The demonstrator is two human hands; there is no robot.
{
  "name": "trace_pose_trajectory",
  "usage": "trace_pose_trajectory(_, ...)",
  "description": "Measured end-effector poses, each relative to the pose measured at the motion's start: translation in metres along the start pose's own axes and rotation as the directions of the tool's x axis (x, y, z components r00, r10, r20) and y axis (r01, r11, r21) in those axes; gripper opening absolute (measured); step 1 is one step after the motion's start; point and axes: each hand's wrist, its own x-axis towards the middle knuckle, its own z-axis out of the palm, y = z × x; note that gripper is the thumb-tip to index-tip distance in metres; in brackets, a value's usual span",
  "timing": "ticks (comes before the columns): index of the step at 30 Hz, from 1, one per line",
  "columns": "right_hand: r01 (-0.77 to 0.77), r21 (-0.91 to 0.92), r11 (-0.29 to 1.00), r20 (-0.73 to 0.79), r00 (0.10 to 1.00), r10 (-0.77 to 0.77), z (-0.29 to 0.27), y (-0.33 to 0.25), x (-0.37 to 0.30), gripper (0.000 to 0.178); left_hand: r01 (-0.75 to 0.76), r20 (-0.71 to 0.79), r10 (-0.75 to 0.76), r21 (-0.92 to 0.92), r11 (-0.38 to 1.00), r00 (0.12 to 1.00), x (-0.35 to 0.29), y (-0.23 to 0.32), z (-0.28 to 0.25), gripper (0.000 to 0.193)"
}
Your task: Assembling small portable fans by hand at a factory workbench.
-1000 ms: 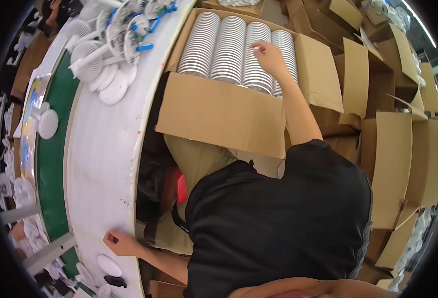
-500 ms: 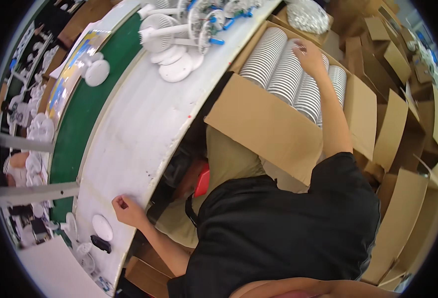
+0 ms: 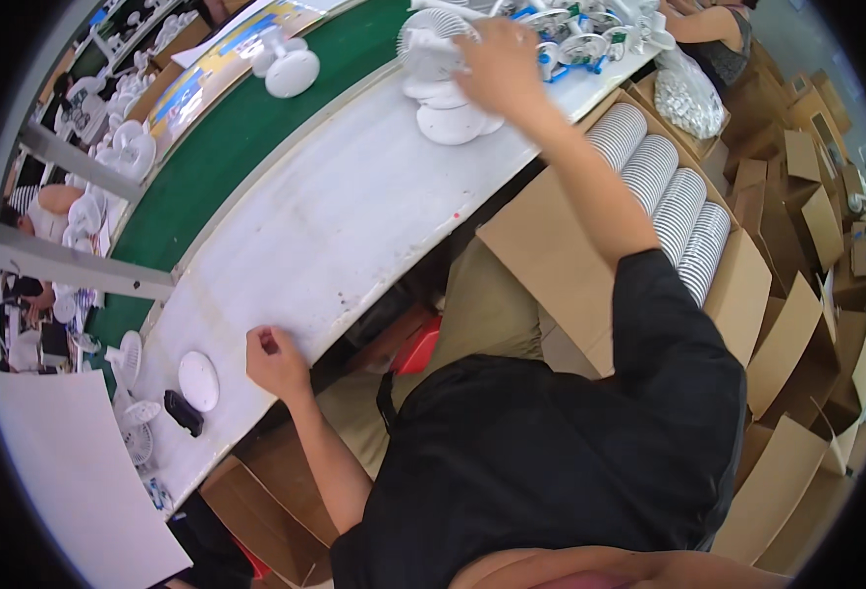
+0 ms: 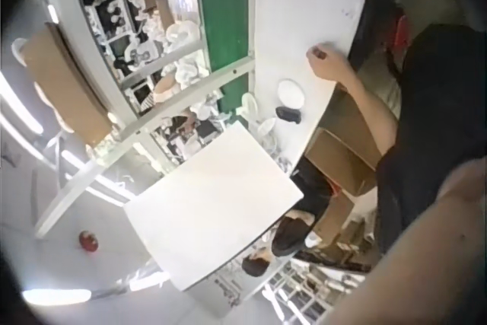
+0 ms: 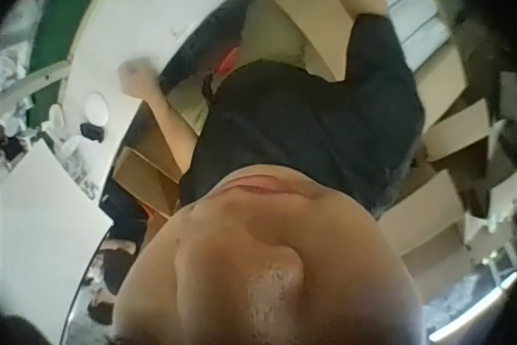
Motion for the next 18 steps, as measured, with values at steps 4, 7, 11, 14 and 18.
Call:
trace_pose_trajectory(4, 0.185, 0.093, 0.978, 0.494, 0.845, -0.207, -0.011, 0.074, 0.033, 0.038, -0.018, -0.010, 0.018, 0.008, 1.000, 1.000, 0.000, 0.003, -0.001, 0.007)
trace_pose_trajectory(7, 0.094, 0.218, 0.971, 0.751, 0.619, -0.229, -0.007, 0.089, 0.061, 0.053, -0.014, -0.034, 0.014, 0.005, 1.000, 0.999, -0.003, 0.005, -0.003, 0.006)
trace_pose_trajectory(11, -0.325, 0.666, 0.672, 0.668, 0.661, -0.342, 0.051, 0.114, 0.087, 0.056, 0.077, 0.034, -0.075, -0.071, 0.995, 0.997, -0.003, 0.008, -0.004, 0.005)
trace_pose_trajectory(14, -0.439, 0.788, 0.431, 0.568, 0.790, -0.232, -0.007, 0.041, 0.083, 0.032, 0.130, 0.048, -0.121, -0.274, 0.953, 0.991, -0.005, 0.013, -0.010, 0.006)
trace_pose_trajectory(18, -0.452, 0.881, 0.140, 0.466, 0.881, -0.086, -0.061, -0.046, 0.065, 0.008, 0.072, 0.077, -0.033, -0.588, 0.806, 0.996, 0.001, 0.071, -0.023, 0.010)
